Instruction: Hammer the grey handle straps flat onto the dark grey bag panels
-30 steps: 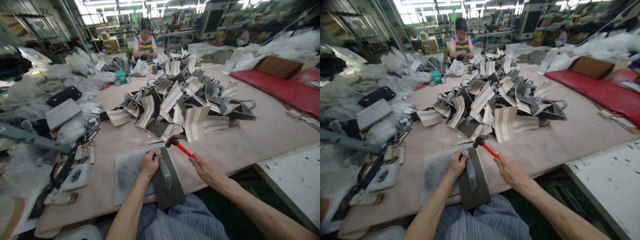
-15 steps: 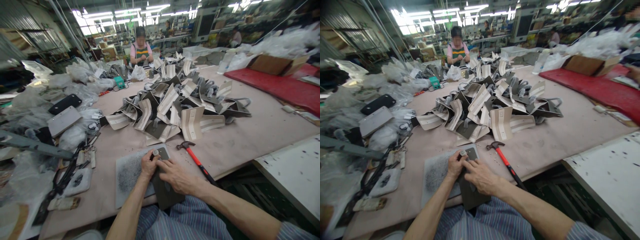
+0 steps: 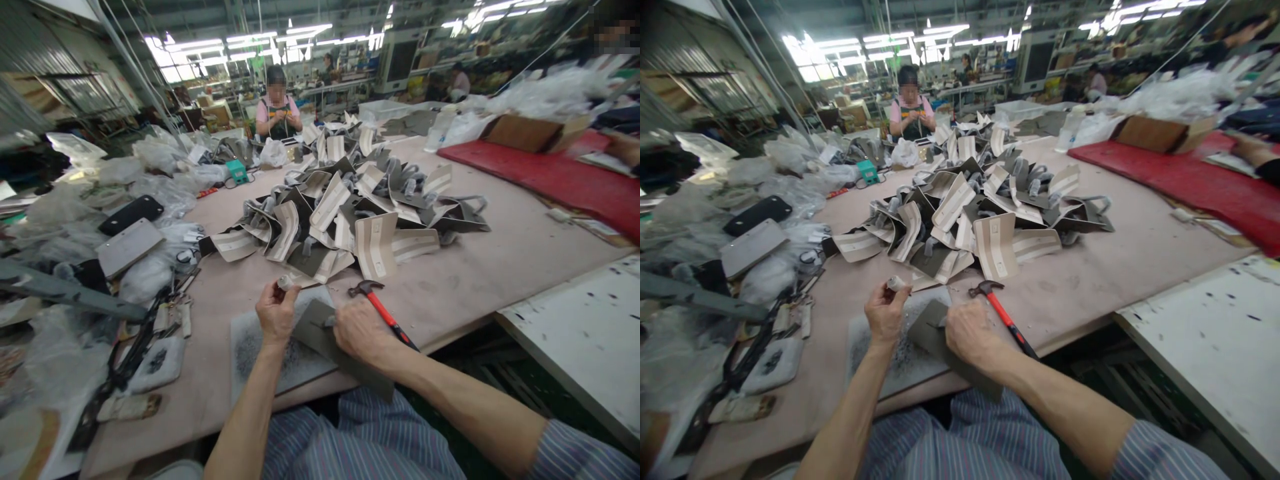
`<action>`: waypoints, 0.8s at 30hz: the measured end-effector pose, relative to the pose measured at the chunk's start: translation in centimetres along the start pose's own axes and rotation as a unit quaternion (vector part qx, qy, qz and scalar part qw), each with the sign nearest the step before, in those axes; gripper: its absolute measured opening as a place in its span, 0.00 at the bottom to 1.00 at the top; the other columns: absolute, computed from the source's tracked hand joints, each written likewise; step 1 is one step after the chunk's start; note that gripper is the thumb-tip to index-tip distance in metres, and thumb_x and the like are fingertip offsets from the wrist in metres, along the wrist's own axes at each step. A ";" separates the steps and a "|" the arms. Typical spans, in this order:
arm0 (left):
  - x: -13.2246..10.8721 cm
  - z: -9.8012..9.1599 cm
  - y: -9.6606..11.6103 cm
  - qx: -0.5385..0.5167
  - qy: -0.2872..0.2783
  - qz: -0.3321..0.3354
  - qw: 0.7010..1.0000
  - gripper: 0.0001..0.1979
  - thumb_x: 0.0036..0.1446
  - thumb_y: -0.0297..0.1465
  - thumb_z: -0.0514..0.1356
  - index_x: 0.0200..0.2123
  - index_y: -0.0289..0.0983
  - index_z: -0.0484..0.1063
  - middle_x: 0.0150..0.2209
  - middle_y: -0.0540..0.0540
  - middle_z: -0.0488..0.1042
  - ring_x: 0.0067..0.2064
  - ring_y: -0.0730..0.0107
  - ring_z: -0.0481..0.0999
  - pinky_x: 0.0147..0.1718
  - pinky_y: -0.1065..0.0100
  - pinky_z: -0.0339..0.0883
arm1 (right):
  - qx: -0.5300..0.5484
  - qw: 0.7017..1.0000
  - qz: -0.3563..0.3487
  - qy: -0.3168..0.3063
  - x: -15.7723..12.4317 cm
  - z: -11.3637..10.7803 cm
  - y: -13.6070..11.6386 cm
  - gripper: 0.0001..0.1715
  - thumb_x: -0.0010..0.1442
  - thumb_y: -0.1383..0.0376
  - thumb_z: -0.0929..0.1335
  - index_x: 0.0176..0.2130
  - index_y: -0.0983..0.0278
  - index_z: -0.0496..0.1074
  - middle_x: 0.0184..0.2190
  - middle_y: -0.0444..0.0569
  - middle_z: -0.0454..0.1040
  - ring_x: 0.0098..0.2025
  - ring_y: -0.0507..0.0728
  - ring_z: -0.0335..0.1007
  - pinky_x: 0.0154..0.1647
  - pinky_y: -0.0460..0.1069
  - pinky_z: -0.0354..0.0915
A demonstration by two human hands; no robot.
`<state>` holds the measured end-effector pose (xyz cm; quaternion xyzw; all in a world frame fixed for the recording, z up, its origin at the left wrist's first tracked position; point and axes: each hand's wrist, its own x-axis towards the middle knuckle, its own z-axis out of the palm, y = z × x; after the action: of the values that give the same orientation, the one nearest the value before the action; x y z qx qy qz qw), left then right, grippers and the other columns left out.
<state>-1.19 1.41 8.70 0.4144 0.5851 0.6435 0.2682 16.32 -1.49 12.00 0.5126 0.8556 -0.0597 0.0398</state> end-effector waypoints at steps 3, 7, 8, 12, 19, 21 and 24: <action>-0.8 0.4 0.4 -0.005 -0.064 -0.004 0.998 0.15 0.49 0.36 0.69 0.39 0.36 0.76 0.33 0.48 0.81 0.33 0.68 0.80 0.35 0.70 0.73 | 0.090 0.991 0.094 -0.012 0.3 0.3 0.2 0.19 0.63 0.59 0.64 0.48 0.70 0.70 0.34 0.60 0.78 0.36 0.65 0.76 0.36 0.54 0.63; -2.3 1.4 -1.5 -0.010 -0.104 -0.046 0.993 0.12 0.50 0.34 0.67 0.38 0.37 0.75 0.34 0.48 0.81 0.35 0.67 0.80 0.38 0.68 0.74 | 0.168 0.968 0.186 0.012 0.7 2.1 -0.3 0.20 0.64 0.56 0.64 0.49 0.66 0.68 0.35 0.59 0.79 0.39 0.64 0.77 0.37 0.52 0.63; -2.5 1.5 -2.0 -0.010 -0.104 -0.053 0.993 0.12 0.50 0.34 0.67 0.38 0.37 0.75 0.34 0.48 0.81 0.35 0.67 0.80 0.38 0.68 0.74 | 0.191 0.960 0.206 0.019 0.9 2.6 -0.4 0.21 0.63 0.55 0.65 0.49 0.66 0.69 0.35 0.59 0.78 0.39 0.64 0.77 0.37 0.52 0.63; -2.5 1.8 -3.7 -0.010 -0.127 -0.061 0.990 0.11 0.51 0.33 0.66 0.39 0.38 0.75 0.35 0.47 0.81 0.37 0.66 0.80 0.40 0.68 0.74 | 0.354 0.899 0.257 0.029 1.7 3.9 0.0 0.23 0.54 0.51 0.71 0.42 0.65 0.72 0.31 0.52 0.77 0.36 0.61 0.74 0.34 0.49 0.61; -2.3 1.8 -6.7 -0.052 -0.136 -0.117 0.982 0.16 0.52 0.37 0.66 0.41 0.35 0.73 0.37 0.45 0.81 0.38 0.65 0.82 0.43 0.65 0.74 | 0.571 0.798 0.192 0.014 1.5 6.1 -0.2 0.17 0.55 0.54 0.70 0.29 0.65 0.70 0.22 0.40 0.66 0.26 0.51 0.62 0.26 0.45 0.54; -2.2 1.8 -6.8 -0.067 -0.132 -0.131 0.980 0.17 0.52 0.38 0.67 0.42 0.35 0.73 0.37 0.44 0.81 0.38 0.66 0.82 0.43 0.65 0.74 | 0.577 0.797 0.177 0.018 1.1 6.2 0.1 0.16 0.56 0.55 0.69 0.33 0.66 0.70 0.23 0.39 0.66 0.26 0.50 0.61 0.27 0.45 0.55; -2.0 2.2 -6.5 -0.061 -0.137 -0.132 0.980 0.16 0.52 0.38 0.67 0.41 0.35 0.73 0.36 0.45 0.82 0.38 0.66 0.81 0.42 0.67 0.73 | 0.592 0.791 0.153 0.006 0.5 6.1 0.5 0.23 0.59 0.57 0.68 0.49 0.67 0.69 0.25 0.40 0.68 0.27 0.51 0.64 0.29 0.46 0.58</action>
<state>0.74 2.04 1.88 0.4001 0.5519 0.5742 0.4535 16.59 -1.70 5.86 0.5607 0.5634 -0.5446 -0.2676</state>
